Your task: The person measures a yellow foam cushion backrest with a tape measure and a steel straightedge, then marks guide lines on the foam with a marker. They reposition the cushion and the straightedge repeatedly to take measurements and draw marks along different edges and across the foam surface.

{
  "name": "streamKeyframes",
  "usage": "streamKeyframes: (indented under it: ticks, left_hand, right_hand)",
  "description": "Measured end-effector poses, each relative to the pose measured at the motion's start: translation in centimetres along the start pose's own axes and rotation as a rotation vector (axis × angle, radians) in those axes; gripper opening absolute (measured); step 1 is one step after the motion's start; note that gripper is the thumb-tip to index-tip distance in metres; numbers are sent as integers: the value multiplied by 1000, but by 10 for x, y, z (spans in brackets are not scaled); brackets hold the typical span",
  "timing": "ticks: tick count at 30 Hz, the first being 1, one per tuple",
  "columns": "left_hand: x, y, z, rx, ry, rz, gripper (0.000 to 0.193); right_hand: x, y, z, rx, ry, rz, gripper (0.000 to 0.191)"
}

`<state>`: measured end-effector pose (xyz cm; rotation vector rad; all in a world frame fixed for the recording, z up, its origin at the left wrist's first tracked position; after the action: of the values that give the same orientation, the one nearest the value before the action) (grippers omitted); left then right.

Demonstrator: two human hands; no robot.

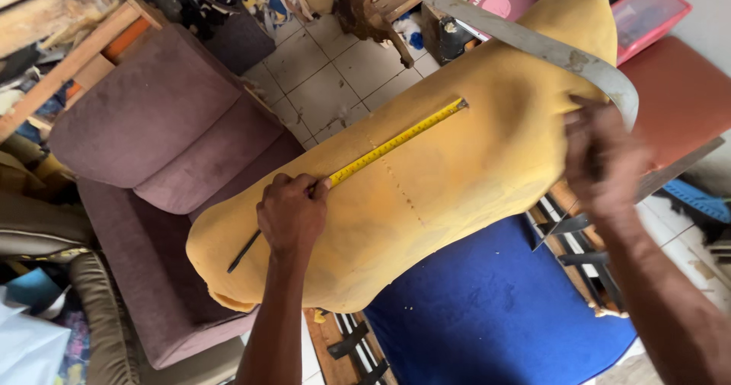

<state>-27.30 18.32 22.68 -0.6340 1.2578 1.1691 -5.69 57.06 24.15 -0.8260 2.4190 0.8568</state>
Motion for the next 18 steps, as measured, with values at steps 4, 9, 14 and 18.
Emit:
streamKeyframes:
  ticks: [4,9,14,18]
  left_hand:
    - [-29,-30,19,167,-75,236,18]
    - [-31,-73,9,-17,-368,89,28]
    - [-36,-92,44,117,-353,86,29]
    - [-41,-84,90,287,-299,68,21]
  right_hand:
    - [-49,13,7,-423,-531,283,31]
    - [-15,12,116,86,535,-114,46]
    - [5,-13,85,-109,710,-112,42]
    - [34,-27,51,-8,534,-59,47]
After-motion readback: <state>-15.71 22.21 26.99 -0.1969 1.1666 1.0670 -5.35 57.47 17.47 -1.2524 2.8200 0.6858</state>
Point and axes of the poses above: each hand's wrist, its own y-axis towards the middle knuckle, its own x-axis out of the palm, z = x × y, the point moved 10 cm from there along y, towards the middle knuckle, and after that the axes turned 3 degrees about -z, right-handed, at the moved point
